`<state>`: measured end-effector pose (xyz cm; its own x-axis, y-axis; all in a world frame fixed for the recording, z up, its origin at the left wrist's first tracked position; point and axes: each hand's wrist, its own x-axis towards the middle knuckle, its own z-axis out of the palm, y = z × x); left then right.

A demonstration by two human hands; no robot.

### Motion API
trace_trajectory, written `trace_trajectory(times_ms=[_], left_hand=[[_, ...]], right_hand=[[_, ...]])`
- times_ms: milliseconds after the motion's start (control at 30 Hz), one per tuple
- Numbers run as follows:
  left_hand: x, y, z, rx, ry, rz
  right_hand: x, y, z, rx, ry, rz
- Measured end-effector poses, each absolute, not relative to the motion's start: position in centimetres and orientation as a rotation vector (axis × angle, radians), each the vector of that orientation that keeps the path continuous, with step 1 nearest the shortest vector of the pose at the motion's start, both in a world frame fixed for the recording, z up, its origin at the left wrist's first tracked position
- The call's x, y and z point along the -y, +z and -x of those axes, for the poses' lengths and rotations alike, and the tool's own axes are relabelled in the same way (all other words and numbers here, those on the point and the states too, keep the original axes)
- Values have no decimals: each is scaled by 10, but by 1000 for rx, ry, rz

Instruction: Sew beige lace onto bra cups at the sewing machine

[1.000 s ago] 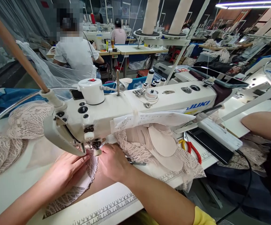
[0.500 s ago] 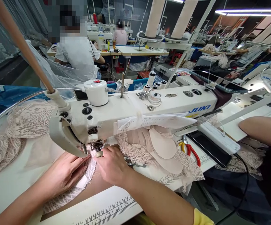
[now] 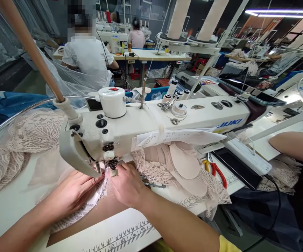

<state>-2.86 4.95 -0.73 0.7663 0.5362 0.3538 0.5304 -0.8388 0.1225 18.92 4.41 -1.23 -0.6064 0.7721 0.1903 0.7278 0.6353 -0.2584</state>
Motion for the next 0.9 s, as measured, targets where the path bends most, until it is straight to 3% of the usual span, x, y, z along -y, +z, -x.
trace_trajectory(times_ms=[900], left_hand=[[-47, -12, 25, -1014, 470, -2877]], right_hand=[[-47, -14, -175, 2541, 4, 1301]])
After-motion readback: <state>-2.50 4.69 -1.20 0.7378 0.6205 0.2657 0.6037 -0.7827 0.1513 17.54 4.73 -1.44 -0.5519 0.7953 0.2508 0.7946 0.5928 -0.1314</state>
